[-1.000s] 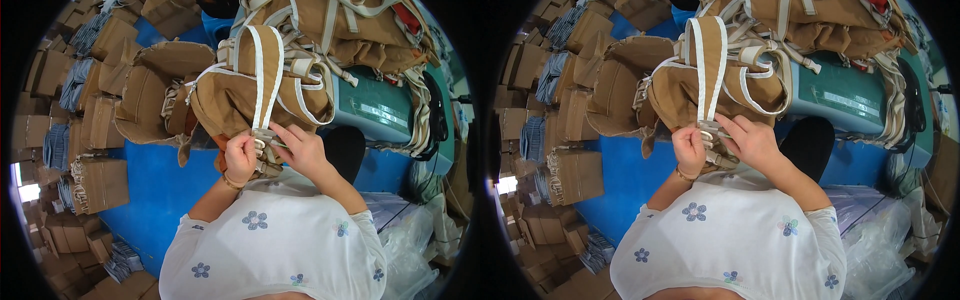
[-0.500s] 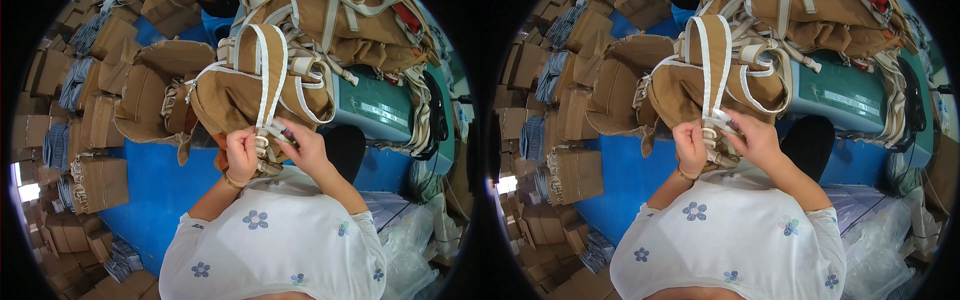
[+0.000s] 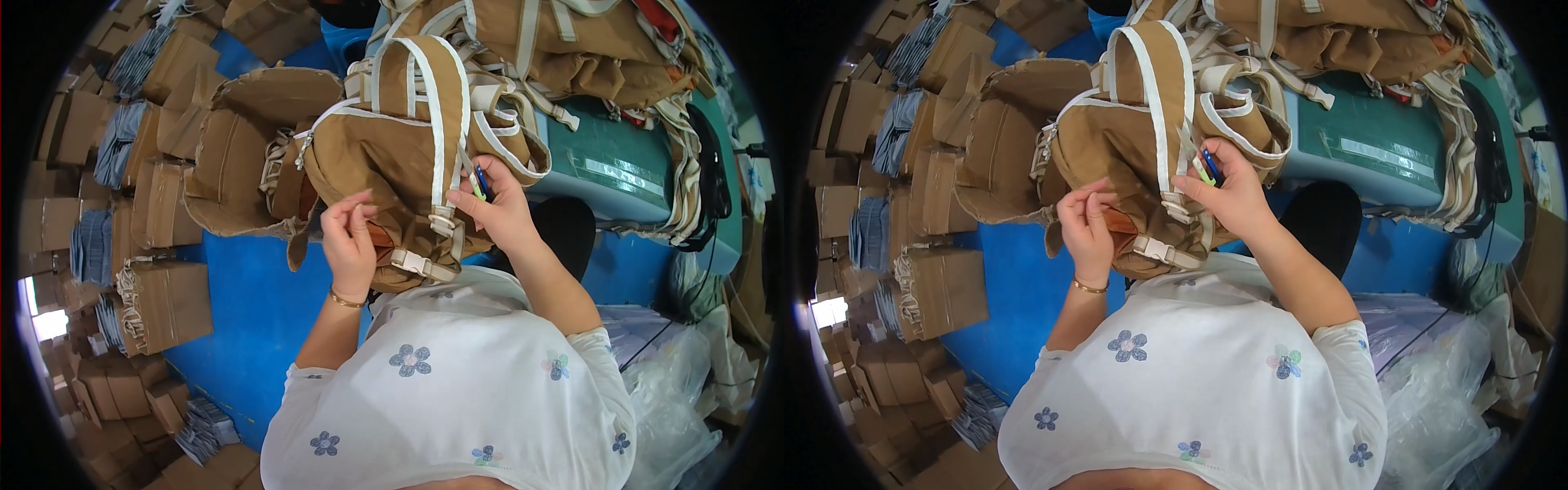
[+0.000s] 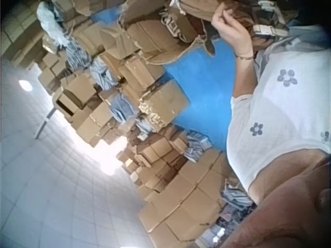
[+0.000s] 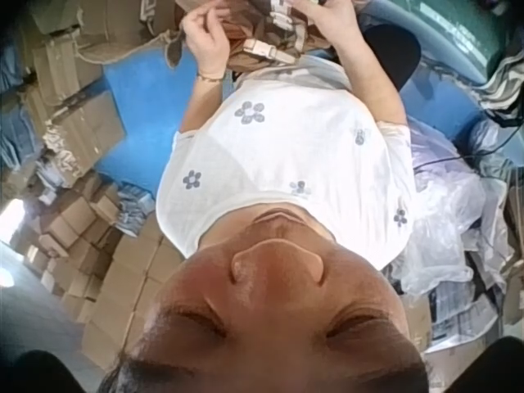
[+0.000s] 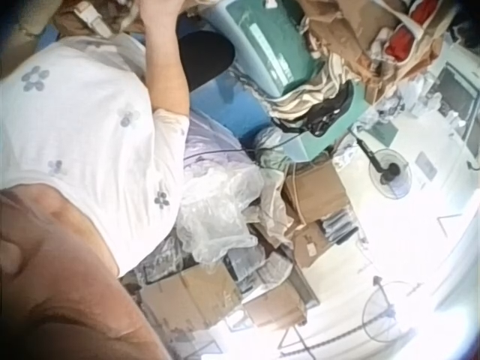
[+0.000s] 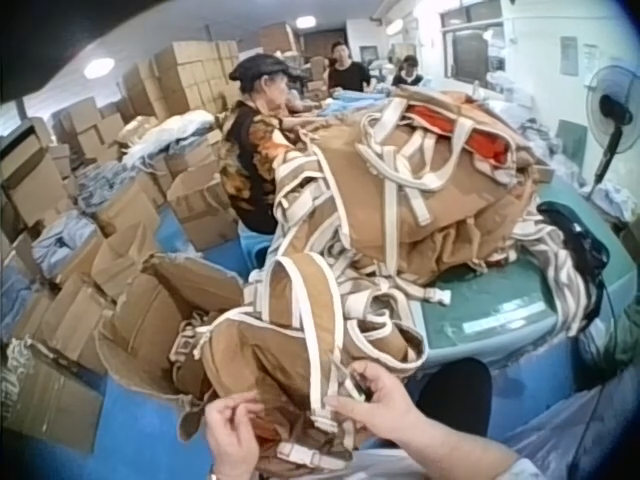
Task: Inspecting canvas backpacks and trimming loose threads using small thread snips at a workshop station.
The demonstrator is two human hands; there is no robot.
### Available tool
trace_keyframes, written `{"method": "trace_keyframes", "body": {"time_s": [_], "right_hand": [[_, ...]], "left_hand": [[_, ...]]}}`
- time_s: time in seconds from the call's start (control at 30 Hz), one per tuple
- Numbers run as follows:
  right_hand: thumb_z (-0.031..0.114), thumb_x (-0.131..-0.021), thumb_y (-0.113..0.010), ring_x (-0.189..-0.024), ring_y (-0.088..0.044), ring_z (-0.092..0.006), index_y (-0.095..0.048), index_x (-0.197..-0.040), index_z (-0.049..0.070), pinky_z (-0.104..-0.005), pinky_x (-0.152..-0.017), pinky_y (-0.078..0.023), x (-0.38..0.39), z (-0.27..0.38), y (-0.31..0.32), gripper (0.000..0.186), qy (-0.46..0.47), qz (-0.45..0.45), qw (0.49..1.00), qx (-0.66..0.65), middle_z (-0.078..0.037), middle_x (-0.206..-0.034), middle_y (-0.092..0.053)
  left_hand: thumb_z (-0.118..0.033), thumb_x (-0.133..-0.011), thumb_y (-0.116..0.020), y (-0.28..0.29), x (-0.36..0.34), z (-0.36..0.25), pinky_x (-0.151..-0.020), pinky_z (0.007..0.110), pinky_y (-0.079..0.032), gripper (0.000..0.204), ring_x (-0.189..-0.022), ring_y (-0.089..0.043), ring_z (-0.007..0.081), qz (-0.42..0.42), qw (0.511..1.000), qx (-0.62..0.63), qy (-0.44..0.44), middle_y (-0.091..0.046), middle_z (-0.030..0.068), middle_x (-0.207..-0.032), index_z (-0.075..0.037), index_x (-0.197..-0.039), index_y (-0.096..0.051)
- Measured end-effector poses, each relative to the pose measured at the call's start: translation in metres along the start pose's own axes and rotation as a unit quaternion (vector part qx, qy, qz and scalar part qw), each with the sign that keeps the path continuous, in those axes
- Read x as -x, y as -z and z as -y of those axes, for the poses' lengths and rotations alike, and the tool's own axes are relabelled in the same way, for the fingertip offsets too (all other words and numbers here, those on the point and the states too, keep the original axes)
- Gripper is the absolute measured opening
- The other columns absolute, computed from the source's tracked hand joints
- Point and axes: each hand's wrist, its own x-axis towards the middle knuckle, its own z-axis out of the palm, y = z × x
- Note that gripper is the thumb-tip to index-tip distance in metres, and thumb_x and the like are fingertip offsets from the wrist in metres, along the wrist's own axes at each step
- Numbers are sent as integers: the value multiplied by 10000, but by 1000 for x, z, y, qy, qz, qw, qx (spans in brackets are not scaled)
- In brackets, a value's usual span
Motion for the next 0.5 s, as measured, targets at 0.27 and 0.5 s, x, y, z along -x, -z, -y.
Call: {"method": "trace_keyframes", "body": {"time_s": [0.27,0.5], "right_hand": [[100,-746,-737,-547,-451,-15,-500,-971,70,-152,-408,-331,-5,0,-12,328,-1,-30,995,-91,25,-757,-545],[61,-795,-683,-558,-486,-23,-490,-983,58,-140,-409,-340,-1,6,-18,269,31,-11,997,-69,-15,-834,-597]], "left_hand": [[-100,-666,-781,-28,22,-23,-893,355,-413,590,-1038,-482,302,46,984,-35,-167,-449,184,-1162,-2,-1104,-398],[12,-764,-644,-50,5,-11,-804,324,-467,471,-935,-558,280,63,995,10,-75,-488,187,-1089,22,-1139,-360]]}}
